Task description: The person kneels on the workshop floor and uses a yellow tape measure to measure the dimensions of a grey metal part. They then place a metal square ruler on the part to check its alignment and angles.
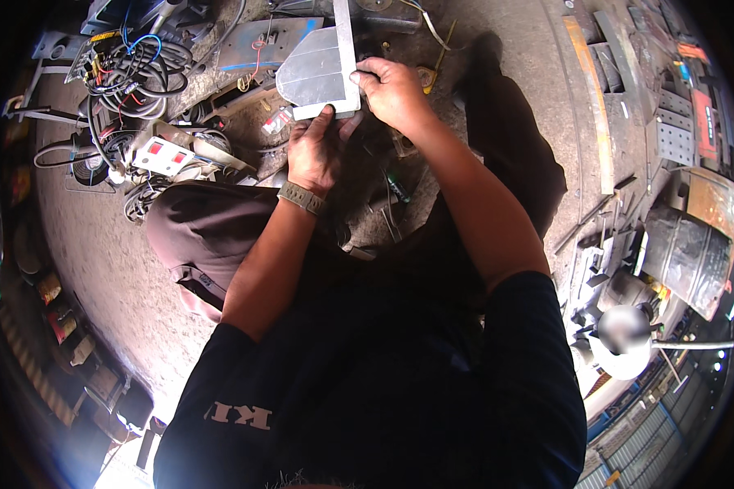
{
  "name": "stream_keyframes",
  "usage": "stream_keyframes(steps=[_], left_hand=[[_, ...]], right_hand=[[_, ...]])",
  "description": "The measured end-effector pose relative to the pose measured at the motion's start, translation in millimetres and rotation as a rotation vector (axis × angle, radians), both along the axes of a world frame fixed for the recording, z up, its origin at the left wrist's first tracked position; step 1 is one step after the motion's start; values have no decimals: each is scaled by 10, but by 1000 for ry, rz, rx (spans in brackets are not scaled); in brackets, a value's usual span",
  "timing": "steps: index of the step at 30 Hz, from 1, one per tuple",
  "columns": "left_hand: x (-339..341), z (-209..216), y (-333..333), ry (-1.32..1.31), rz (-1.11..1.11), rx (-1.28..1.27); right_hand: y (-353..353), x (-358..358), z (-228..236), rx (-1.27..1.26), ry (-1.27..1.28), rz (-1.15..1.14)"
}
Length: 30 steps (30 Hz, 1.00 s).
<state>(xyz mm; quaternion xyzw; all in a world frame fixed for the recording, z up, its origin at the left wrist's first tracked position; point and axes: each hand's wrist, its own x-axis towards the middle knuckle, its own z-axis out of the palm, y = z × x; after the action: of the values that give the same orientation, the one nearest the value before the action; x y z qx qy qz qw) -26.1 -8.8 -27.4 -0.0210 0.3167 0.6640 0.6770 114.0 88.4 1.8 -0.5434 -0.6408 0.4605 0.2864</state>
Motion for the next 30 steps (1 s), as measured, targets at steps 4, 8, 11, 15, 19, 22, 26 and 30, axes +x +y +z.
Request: stream_keyframes(steps=[4,8,11,15,19,22,26,30], left_hand=[[15,22,-1,-1,8,23],[10,64,-6,4,2,2],[5,54,0,8,-6,-9],[7,60,-5,19,2,-11],[21,78,7,29,6,7],[14,69,-7,44,1,24],[24,40,2,56,-3,21],[20,23,1,55,7,-3]], right_hand=[[-11,-7,38,-1,-9,-7],[-7,-3,54,19,-36,9],[9,24,-38,129,-45,20],[9,22,-13,70,-38,20],[10,27,5,24,-16,13],[2,15,6,7,23,17],[2,32,-18,4,33,8],[11,30,-21,-7,21,24]])
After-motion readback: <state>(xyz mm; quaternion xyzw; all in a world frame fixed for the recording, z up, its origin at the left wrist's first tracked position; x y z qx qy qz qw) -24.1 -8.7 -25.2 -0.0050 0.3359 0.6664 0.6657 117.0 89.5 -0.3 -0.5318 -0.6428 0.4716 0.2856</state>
